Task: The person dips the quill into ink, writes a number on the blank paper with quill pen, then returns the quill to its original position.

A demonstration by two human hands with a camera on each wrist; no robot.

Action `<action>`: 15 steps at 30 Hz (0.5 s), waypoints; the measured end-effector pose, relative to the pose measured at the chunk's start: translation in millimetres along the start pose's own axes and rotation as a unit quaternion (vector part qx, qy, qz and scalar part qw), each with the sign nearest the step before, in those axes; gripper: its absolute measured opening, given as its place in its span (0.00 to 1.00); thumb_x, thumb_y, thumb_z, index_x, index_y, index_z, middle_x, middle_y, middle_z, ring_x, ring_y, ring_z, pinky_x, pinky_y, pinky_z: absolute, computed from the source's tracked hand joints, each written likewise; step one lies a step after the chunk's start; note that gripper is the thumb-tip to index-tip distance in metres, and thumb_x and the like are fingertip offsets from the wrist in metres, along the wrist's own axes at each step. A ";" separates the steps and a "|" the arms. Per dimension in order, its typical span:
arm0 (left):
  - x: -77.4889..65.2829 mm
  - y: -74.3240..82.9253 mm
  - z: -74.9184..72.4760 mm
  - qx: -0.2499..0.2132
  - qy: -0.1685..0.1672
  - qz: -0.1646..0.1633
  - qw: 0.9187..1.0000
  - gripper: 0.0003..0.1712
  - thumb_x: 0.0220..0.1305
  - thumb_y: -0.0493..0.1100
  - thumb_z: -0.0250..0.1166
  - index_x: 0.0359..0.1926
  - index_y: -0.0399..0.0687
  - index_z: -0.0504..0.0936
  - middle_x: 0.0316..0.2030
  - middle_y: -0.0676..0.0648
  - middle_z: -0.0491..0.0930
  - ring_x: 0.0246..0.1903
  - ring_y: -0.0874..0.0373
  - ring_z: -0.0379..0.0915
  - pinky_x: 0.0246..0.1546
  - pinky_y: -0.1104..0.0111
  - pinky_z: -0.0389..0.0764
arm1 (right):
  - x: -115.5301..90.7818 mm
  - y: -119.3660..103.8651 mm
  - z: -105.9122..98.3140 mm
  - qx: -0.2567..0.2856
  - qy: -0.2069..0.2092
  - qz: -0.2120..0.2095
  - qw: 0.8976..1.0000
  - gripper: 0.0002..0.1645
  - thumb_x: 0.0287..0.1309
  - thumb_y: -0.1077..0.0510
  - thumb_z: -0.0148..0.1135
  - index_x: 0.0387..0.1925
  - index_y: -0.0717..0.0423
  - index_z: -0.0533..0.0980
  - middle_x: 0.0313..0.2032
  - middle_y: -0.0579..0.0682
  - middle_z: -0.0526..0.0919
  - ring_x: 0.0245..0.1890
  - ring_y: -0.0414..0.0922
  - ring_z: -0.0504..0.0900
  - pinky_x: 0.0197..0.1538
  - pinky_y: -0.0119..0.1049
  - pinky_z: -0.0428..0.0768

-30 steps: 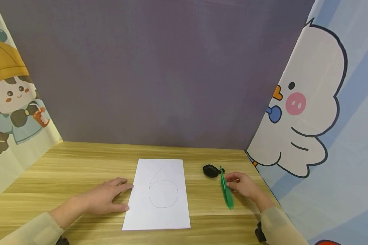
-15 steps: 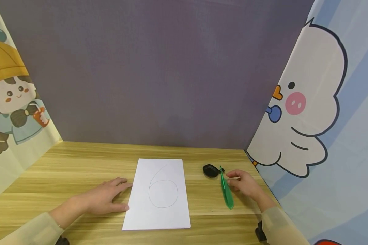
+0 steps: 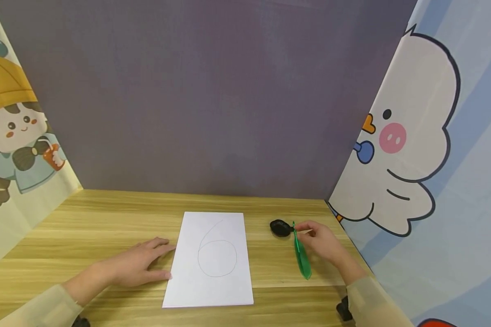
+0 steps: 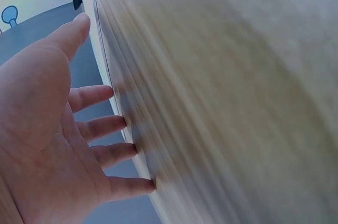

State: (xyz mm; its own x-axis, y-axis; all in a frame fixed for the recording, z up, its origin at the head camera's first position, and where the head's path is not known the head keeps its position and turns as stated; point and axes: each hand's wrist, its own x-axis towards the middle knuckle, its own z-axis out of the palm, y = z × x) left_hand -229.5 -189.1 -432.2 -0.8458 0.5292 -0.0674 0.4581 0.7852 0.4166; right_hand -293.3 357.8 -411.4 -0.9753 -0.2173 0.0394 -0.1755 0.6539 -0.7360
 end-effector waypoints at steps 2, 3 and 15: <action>-0.5 -1.0 -0.8 -0.005 0.001 0.001 1.000 0.51 0.74 0.72 0.66 0.81 0.43 0.70 0.80 0.31 0.66 0.78 0.29 0.64 0.74 0.21 0.60 | -0.4 -8.5 3.0 -0.004 0.004 -0.011 1.000 0.23 0.79 0.55 0.66 0.66 0.64 0.80 0.53 0.63 0.89 0.46 0.53 0.88 0.44 0.36 0.88; -1.1 -1.7 -1.0 -0.007 0.003 0.002 1.000 0.51 0.74 0.72 0.66 0.81 0.43 0.70 0.79 0.31 0.66 0.78 0.29 0.65 0.75 0.22 0.61 | -0.8 -12.1 4.9 -0.015 0.007 -0.023 1.000 0.22 0.79 0.56 0.66 0.66 0.64 0.80 0.53 0.63 0.89 0.45 0.52 0.88 0.43 0.35 0.87; -10.1 -5.0 -14.0 0.040 0.099 0.021 0.994 0.47 0.77 0.69 0.64 0.80 0.40 0.71 0.80 0.30 0.65 0.77 0.27 0.65 0.73 0.33 0.73 | -19.0 -55.3 47.5 -0.163 0.005 -0.116 0.980 0.38 0.83 0.38 0.57 0.81 0.55 0.69 0.76 0.63 0.74 0.75 0.69 0.73 0.70 0.70 0.78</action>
